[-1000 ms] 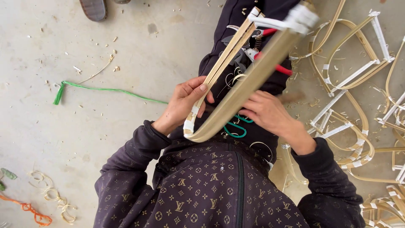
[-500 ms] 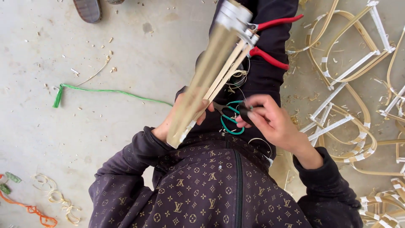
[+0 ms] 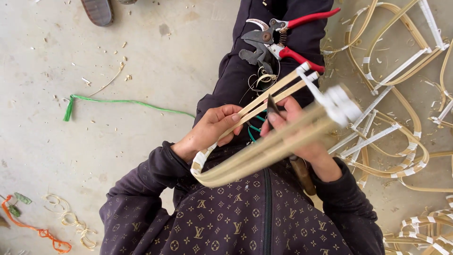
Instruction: Assembling and trimming U-shaped bamboo frames using clippers and tape.
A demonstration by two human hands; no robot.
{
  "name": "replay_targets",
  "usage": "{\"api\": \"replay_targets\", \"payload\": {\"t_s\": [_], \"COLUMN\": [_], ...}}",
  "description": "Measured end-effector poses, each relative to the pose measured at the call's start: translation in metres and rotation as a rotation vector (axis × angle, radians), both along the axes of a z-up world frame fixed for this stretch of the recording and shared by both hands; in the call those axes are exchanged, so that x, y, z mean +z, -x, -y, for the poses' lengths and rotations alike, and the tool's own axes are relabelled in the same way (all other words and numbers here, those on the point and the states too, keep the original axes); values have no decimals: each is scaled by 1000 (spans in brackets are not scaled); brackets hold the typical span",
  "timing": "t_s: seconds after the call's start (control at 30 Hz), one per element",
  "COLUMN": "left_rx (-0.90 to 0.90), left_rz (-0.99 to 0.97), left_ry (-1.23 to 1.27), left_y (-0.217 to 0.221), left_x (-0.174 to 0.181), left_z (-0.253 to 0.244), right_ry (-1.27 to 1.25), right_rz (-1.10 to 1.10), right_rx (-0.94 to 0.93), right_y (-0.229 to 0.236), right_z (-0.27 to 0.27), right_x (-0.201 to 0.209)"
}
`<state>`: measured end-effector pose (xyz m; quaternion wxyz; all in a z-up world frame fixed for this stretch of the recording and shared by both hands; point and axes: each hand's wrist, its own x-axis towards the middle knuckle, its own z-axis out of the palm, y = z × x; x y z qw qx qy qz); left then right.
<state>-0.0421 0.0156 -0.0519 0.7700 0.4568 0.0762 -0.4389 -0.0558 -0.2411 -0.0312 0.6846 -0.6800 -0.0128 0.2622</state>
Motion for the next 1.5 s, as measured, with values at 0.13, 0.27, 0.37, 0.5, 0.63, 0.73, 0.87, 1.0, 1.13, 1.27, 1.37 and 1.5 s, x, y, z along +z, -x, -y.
{"api": "replay_targets", "payload": {"t_s": [0.13,0.27,0.37,0.5,0.63,0.73,0.87,1.0,1.13,1.27,1.37,1.5], "left_rx": [-20,-122,-170,-271,-272,-212,-193,-138,-147,-213,-262,-171], "left_rz": [9,-59,-95,-102,-161,-224,-72,197,283,236,131,-132], "left_ry": [-34,-3,-43,-167,-251,-248,-330,-281,-197,-251,-352,-362], "left_y": [-1,7,11,21,36,48,42,37,38,50,60,68], "left_x": [1,6,15,45,51,51,46,25,28,35,42,54], "left_z": [4,4,-6,-33,-68,-85,-63,-16,-5,-26,-59,-74], "right_ry": [-191,-295,-375,-399,-367,-369,-381,-402,-448,-400,-434,-370], "right_rz": [-331,-351,-378,-440,-253,-172,-332,-348,-313,-340,-310,-329], "right_rx": [-49,-76,-132,-123,-191,-135,-134,-28,-68,-105,-230,-245], "right_y": [21,52,62,77,81,87,63,67,78,91,88,82], "right_z": [-23,-35,-45,-48,-28,-21,-36,-49,-43,-40,-30,-27], "right_x": [8,-10,-11,-15,-40,-40,-9,-5,-14,-14,-19,-18]}}
